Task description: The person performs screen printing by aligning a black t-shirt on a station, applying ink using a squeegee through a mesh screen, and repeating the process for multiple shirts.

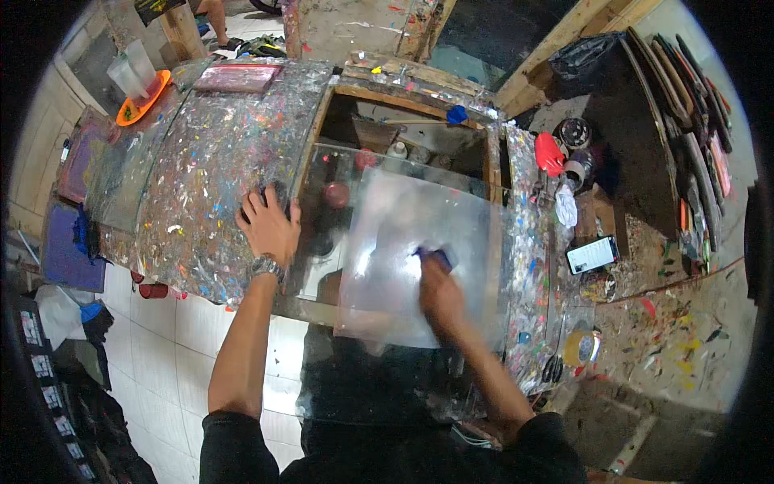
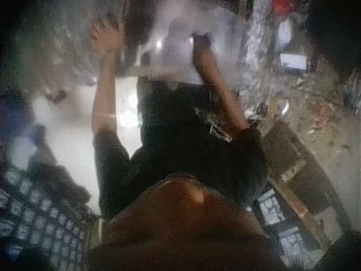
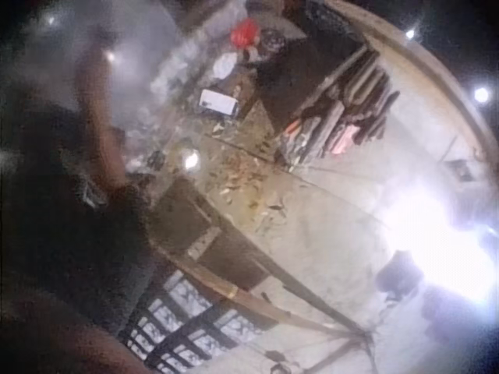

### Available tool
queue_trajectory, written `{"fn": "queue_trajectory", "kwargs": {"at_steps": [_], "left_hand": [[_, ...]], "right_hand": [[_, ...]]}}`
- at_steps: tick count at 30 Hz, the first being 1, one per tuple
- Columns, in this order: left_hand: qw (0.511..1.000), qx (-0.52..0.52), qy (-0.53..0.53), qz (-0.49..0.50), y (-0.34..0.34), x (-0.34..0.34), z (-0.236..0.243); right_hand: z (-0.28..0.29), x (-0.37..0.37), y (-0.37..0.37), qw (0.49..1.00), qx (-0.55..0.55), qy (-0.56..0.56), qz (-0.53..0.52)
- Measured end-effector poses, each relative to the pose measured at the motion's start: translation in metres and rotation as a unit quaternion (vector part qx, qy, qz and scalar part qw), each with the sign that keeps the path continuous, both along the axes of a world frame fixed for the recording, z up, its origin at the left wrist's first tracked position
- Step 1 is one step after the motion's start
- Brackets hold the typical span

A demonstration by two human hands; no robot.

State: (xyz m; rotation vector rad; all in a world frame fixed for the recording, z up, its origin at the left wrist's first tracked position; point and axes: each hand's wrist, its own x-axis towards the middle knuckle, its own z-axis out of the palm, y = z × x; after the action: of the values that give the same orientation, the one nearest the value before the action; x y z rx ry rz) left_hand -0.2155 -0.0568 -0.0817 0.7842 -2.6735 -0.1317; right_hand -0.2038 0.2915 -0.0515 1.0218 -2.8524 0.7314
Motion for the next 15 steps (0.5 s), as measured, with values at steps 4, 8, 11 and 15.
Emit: {"fn": "queue_trajectory", "kwargs": {"at_steps": [4, 8, 11, 15], "left_hand": [[1.0, -0.012, 0.006, -0.012, 0.006, -0.005, -0.002], [1.0, 0.006, 0.009, -0.004, 0.009, -0.007, -0.002], [1.0, 0.006, -0.023, 0.008, 0.0, 0.003, -0.002], [0.999, -0.009, 0.034, -0.03, 0.029, -0.017, -0.002]], "right_hand": [[0.014, -0.007, -0.019, 0.993, -0.019, -0.025, -0.113], [-0.063, 0.017, 0.0, 1.0, -0.005, 0.022, 0.011], [-0.019, -0.054, -0.006, 0.983, 0.007, 0.1, -0.155], [-0.064, -0.091, -0.045, 0.99, -0.1, -0.061, -0.074]]}}
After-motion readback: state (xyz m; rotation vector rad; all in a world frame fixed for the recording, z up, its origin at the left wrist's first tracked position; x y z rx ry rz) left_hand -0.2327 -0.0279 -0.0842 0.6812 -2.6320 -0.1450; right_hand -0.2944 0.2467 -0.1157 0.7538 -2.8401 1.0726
